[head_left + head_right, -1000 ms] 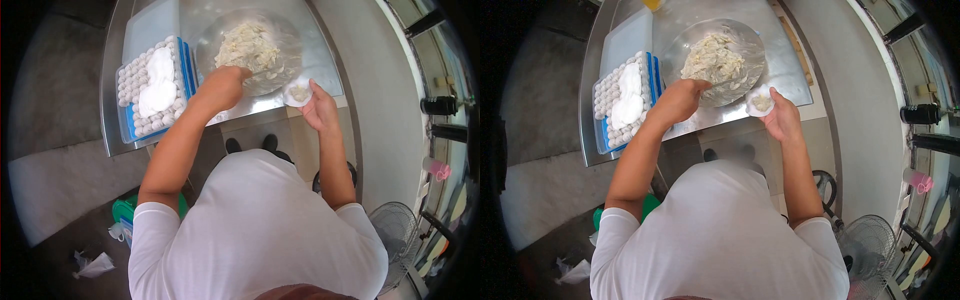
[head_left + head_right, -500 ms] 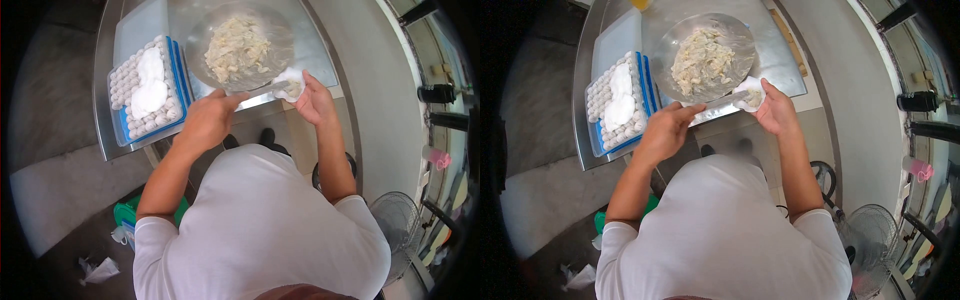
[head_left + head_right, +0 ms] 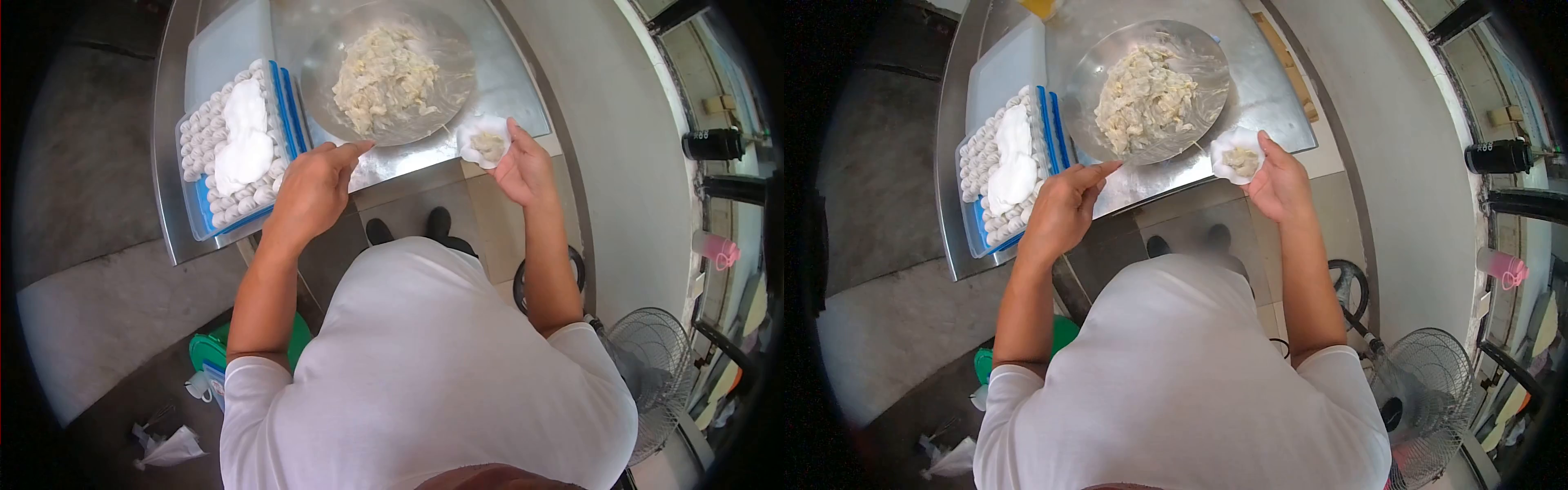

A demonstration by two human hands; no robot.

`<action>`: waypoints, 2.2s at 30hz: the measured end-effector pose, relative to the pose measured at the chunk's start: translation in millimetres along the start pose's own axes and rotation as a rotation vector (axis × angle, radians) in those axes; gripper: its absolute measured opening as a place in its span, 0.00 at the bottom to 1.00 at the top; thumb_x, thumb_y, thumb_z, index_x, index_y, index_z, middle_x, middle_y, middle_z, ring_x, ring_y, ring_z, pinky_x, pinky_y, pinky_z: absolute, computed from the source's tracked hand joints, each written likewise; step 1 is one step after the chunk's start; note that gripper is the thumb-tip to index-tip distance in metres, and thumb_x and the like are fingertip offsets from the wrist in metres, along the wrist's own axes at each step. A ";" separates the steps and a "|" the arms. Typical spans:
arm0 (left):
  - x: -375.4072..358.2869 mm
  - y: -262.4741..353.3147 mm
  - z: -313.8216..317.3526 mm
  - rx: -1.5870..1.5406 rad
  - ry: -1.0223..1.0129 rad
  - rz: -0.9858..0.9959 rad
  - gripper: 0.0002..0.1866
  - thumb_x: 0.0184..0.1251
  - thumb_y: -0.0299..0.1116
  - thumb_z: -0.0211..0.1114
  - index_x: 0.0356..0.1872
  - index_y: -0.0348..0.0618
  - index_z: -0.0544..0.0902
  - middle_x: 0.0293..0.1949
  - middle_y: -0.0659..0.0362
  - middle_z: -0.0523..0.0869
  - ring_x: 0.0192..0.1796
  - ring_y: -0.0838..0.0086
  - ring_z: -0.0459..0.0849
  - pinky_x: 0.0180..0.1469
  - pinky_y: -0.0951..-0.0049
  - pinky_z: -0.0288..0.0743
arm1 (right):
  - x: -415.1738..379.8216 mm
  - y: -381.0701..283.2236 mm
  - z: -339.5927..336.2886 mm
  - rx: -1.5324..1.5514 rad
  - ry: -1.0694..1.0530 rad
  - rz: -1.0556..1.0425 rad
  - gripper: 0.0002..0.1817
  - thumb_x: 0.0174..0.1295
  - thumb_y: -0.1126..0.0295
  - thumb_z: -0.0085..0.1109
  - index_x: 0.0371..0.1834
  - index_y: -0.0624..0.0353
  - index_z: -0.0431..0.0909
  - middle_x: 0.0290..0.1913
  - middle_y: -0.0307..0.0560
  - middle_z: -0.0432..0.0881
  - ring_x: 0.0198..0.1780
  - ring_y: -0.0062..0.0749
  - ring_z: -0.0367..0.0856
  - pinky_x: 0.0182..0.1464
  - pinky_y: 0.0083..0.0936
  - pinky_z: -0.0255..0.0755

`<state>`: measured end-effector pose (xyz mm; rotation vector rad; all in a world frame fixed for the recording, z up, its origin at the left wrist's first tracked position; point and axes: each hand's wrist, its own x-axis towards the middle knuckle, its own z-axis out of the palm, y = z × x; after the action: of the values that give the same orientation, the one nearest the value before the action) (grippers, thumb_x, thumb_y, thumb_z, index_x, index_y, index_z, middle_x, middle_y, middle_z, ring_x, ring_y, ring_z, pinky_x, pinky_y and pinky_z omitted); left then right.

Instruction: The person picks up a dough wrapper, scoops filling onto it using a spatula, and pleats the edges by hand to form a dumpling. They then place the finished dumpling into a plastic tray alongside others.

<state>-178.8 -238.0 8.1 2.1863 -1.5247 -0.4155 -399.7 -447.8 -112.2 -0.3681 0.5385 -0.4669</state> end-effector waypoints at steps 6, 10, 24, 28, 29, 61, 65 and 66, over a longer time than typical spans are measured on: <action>-9.1 1.8 30.1 0.122 -0.078 0.034 0.20 0.65 0.15 0.58 0.57 0.38 0.84 0.35 0.42 0.84 0.38 0.47 0.83 0.44 0.60 0.78 | -3.0 -12.2 1.8 -0.023 -0.039 -0.041 0.25 0.79 0.59 0.47 0.69 0.67 0.65 0.67 0.60 0.76 0.69 0.51 0.76 0.71 0.50 0.71; 0.4 8.0 25.2 -0.071 0.036 0.022 0.20 0.65 0.15 0.58 0.56 0.38 0.84 0.35 0.41 0.83 0.38 0.47 0.84 0.44 0.60 0.78 | -10.6 -15.7 5.2 -0.075 -0.064 -0.076 0.24 0.79 0.60 0.48 0.67 0.69 0.67 0.66 0.60 0.76 0.68 0.50 0.77 0.70 0.49 0.72; 7.3 -13.0 17.7 0.147 -0.046 -0.046 0.20 0.63 0.17 0.58 0.55 0.41 0.87 0.37 0.41 0.87 0.43 0.47 0.86 0.46 0.52 0.78 | -16.0 -10.2 10.7 -0.046 -0.029 -0.083 0.22 0.79 0.66 0.48 0.65 0.74 0.66 0.63 0.61 0.78 0.64 0.50 0.80 0.68 0.50 0.74; 23.1 -11.6 36.9 0.298 -0.048 -0.093 0.21 0.64 0.20 0.59 0.57 0.43 0.86 0.40 0.42 0.86 0.46 0.49 0.85 0.49 0.54 0.78 | -13.8 -2.3 15.3 -0.064 -0.014 -0.068 0.22 0.77 0.68 0.50 0.65 0.74 0.67 0.62 0.61 0.79 0.64 0.49 0.80 0.68 0.48 0.74; 23.9 -9.6 33.9 0.391 -0.025 -0.079 0.19 0.67 0.23 0.60 0.58 0.43 0.86 0.41 0.43 0.85 0.47 0.49 0.85 0.50 0.56 0.78 | -13.0 -0.4 16.1 -0.095 -0.061 -0.042 0.21 0.76 0.68 0.50 0.65 0.74 0.68 0.62 0.61 0.80 0.64 0.49 0.81 0.68 0.48 0.74; -134.1 -57.8 -43.3 -1.353 0.298 0.187 0.35 0.54 0.31 0.83 0.64 0.35 0.78 0.50 0.58 0.86 0.52 0.74 0.84 0.55 0.73 0.78 | -96.9 157.5 230.9 -0.677 -0.571 -0.408 0.31 0.64 0.84 0.64 0.70 0.68 0.65 0.61 0.49 0.76 0.60 0.27 0.77 0.63 0.27 0.72; -165.3 -77.3 -58.3 -1.512 0.282 0.232 0.39 0.54 0.32 0.83 0.67 0.36 0.74 0.57 0.56 0.84 0.59 0.73 0.82 0.62 0.71 0.76 | -103.8 192.8 254.7 -0.772 -0.593 -0.497 0.30 0.64 0.83 0.64 0.69 0.68 0.66 0.60 0.48 0.77 0.60 0.27 0.77 0.62 0.27 0.71; -167.8 -85.4 -51.6 -1.695 0.234 0.207 0.39 0.54 0.32 0.83 0.67 0.35 0.74 0.58 0.55 0.83 0.60 0.73 0.82 0.63 0.70 0.76 | -104.6 200.3 258.7 -0.787 -0.594 -0.497 0.30 0.64 0.83 0.64 0.69 0.68 0.66 0.60 0.48 0.77 0.60 0.27 0.77 0.62 0.27 0.71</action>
<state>-143.4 -46.0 7.6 0.6763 -0.6343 -0.8733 -268.2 -172.9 46.4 -1.3672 0.0130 -0.5762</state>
